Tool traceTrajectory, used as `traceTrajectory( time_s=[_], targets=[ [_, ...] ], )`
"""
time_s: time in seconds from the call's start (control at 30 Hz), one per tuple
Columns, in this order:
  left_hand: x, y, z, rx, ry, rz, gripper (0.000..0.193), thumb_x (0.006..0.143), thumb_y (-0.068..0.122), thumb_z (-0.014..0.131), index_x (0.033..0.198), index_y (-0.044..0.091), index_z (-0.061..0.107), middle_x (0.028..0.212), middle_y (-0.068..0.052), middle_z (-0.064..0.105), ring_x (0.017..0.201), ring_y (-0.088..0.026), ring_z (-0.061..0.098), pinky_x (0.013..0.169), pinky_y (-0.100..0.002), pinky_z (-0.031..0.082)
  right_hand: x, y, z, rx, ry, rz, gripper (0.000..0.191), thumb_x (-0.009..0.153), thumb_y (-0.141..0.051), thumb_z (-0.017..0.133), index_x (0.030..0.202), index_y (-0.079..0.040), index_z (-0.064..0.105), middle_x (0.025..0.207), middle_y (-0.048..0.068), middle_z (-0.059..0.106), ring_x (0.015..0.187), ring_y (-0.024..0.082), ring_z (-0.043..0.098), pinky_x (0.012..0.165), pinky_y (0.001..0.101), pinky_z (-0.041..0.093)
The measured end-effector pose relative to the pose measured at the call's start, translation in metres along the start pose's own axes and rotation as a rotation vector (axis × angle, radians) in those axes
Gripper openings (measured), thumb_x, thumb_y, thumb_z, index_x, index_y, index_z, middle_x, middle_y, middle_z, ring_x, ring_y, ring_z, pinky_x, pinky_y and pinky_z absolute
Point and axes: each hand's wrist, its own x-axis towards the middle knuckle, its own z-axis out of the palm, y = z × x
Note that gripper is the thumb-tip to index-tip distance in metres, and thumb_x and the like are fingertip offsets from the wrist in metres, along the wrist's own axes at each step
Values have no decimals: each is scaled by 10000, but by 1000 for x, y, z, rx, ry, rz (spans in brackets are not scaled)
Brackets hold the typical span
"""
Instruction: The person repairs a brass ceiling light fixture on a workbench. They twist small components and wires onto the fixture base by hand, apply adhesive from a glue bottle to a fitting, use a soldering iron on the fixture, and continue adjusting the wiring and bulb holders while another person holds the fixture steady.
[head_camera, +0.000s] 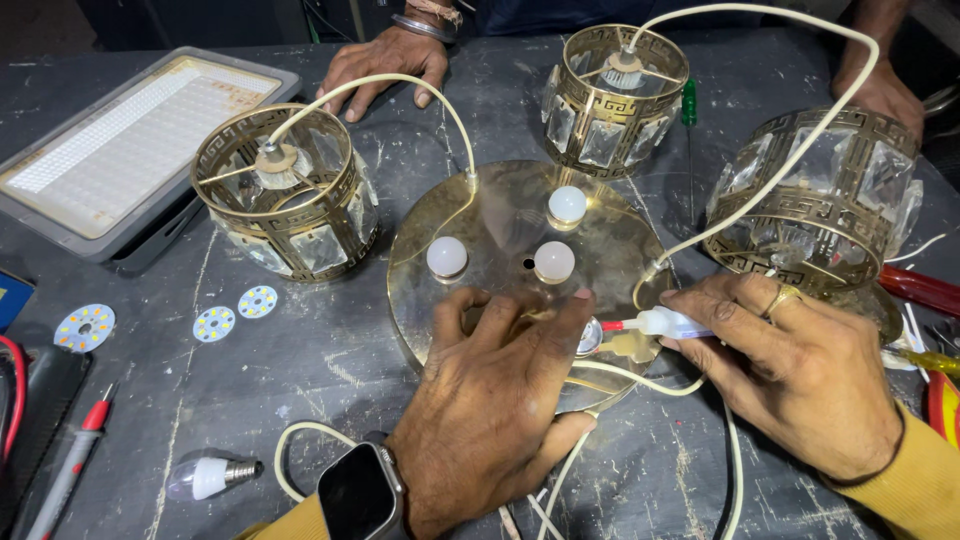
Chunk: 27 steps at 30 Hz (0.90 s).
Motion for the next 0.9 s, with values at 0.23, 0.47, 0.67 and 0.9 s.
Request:
traceTrajectory(
  time_s=[0.23,0.47,0.67,0.9],
  targets=[
    [3,12,11,330,20,49,742,918,320,704,1471,-78,411,1176,-175,701,1202,-310,568,1065,-619,323,1,4,0,-10,3,-39,337,779,-232,810,1109,-178,769,1025,10,729,779,204,717,653,327,561],
    [-1,4,4,152,-24,-17,851,871,393,690,1456,-148,389,1065,-151,690,1090,-324,573,988,-625,310,-1,8,0,-140,-7,-102,376,761,-262,812,1133,-219,778,995,10,718,759,213,702,616,341,553],
    [1,6,0,138,79,30,815,943,438,648,1461,-146,417,1142,-178,687,1087,-348,571,959,-546,385,-2,6,-2,-152,-2,-105,379,770,-264,802,1147,-231,775,996,-4,711,769,196,701,584,332,539],
    [16,3,-7,-97,74,-279,472,989,303,631,1327,-25,601,880,-136,718,845,-322,657,808,-447,482,-1,4,-3,-7,-26,-4,303,781,-269,834,1064,-170,785,916,8,719,681,205,705,589,345,562]
  ],
)
